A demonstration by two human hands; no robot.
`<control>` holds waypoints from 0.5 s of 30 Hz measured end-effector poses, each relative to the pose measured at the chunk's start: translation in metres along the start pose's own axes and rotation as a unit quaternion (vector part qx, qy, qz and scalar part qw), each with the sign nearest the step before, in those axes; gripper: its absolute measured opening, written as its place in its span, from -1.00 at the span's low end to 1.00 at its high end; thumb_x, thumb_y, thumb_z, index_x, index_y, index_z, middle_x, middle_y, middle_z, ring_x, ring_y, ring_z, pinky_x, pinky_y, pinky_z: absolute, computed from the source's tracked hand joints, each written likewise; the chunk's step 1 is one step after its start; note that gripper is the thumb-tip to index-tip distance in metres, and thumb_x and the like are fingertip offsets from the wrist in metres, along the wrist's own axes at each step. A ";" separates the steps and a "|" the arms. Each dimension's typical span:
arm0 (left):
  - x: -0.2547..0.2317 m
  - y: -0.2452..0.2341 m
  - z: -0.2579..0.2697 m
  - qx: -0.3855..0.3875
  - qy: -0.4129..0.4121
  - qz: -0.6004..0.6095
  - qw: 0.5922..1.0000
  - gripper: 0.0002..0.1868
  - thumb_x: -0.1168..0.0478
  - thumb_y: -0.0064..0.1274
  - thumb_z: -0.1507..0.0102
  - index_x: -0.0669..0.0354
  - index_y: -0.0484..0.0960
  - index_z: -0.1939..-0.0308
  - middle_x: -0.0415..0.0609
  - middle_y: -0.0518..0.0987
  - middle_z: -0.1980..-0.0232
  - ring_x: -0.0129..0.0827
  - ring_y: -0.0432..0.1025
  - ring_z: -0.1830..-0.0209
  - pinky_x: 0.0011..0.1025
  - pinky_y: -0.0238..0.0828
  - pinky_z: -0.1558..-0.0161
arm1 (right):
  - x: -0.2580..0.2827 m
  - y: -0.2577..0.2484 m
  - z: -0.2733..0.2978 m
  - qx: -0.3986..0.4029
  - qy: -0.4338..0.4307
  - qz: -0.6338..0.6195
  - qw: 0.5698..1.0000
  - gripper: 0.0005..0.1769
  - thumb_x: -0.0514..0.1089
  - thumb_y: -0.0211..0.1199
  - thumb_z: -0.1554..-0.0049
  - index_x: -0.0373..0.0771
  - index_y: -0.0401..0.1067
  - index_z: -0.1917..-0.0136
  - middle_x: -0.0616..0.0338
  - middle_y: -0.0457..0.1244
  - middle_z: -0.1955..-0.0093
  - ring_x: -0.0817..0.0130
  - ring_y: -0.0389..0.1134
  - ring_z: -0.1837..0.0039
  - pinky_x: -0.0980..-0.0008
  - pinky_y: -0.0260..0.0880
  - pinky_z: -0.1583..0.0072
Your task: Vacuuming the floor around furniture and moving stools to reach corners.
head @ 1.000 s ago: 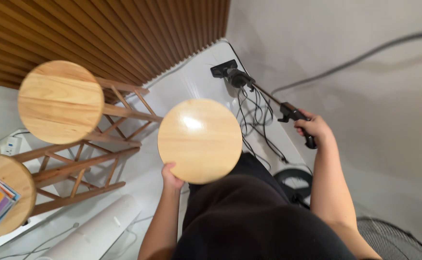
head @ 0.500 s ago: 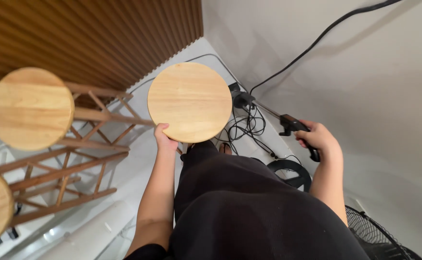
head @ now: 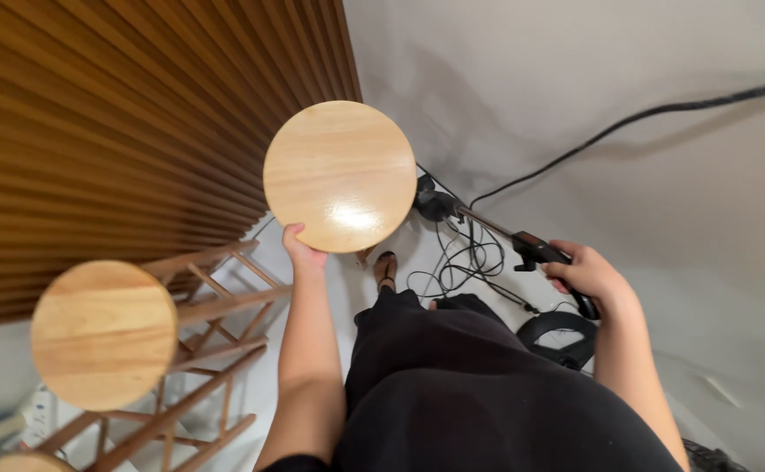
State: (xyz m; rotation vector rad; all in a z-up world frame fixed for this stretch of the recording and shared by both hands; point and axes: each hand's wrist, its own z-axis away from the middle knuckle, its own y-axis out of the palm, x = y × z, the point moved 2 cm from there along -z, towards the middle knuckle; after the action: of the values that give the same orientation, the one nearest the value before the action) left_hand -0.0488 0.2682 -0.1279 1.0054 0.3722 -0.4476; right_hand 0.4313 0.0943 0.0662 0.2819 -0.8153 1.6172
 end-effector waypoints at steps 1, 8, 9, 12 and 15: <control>-0.001 -0.010 -0.017 0.002 -0.003 -0.004 1.000 -0.24 0.19 -0.07 0.06 0.14 0.46 -0.28 0.07 0.56 -0.20 0.03 0.44 -0.23 0.02 0.45 -0.24 | -0.002 0.001 0.000 -0.002 0.002 -0.004 1.000 -0.31 -0.35 0.29 -0.04 -0.34 0.33 -0.46 0.17 0.25 0.35 0.46 0.20 0.38 0.43 0.21 0.30; -0.037 -0.026 -0.063 -0.031 -0.103 -0.082 0.991 -0.23 0.13 -0.07 -0.01 0.10 0.42 -0.37 0.07 0.53 -0.27 0.03 0.44 -0.26 0.04 0.47 -0.17 | 0.009 0.015 0.005 -0.024 0.056 -0.041 0.997 -0.30 -0.35 0.32 -0.03 -0.31 0.34 -0.46 0.15 0.28 0.31 0.45 0.21 0.37 0.42 0.22 0.28; -0.044 -0.028 -0.061 -0.050 -0.118 -0.096 0.987 -0.23 0.11 -0.06 -0.02 0.05 0.41 -0.37 0.03 0.53 -0.27 0.00 0.44 -0.25 0.05 0.46 -0.15 | 0.007 0.016 0.008 -0.025 0.062 -0.053 0.996 -0.32 -0.35 0.32 -0.03 -0.32 0.37 -0.44 0.15 0.28 0.29 0.45 0.21 0.36 0.43 0.24 0.27; -0.052 -0.028 -0.066 -0.061 -0.135 -0.077 0.986 -0.24 0.11 -0.06 -0.01 0.05 0.42 -0.36 0.03 0.53 -0.25 0.01 0.45 -0.23 0.07 0.47 -0.14 | 0.000 0.019 0.010 -0.025 0.050 -0.098 0.994 -0.37 -0.36 0.28 -0.06 -0.38 0.39 -0.43 0.12 0.28 0.26 0.44 0.23 0.32 0.43 0.28 0.25; -0.049 -0.015 -0.068 -0.028 -0.139 -0.080 0.987 -0.25 0.13 -0.05 -0.04 0.03 0.41 -0.38 -0.01 0.53 -0.29 -0.03 0.44 -0.27 0.04 0.46 -0.19 | 0.011 0.023 0.019 -0.008 0.028 -0.184 0.983 -0.31 -0.37 0.23 -0.08 -0.33 0.27 -0.49 0.07 0.29 0.20 0.43 0.26 0.28 0.45 0.33 0.21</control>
State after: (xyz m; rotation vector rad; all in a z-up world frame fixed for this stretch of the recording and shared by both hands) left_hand -0.1047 0.3290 -0.1474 0.8484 0.2145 -0.7105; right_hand 0.4018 0.0907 0.0785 0.3520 -0.6870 1.2659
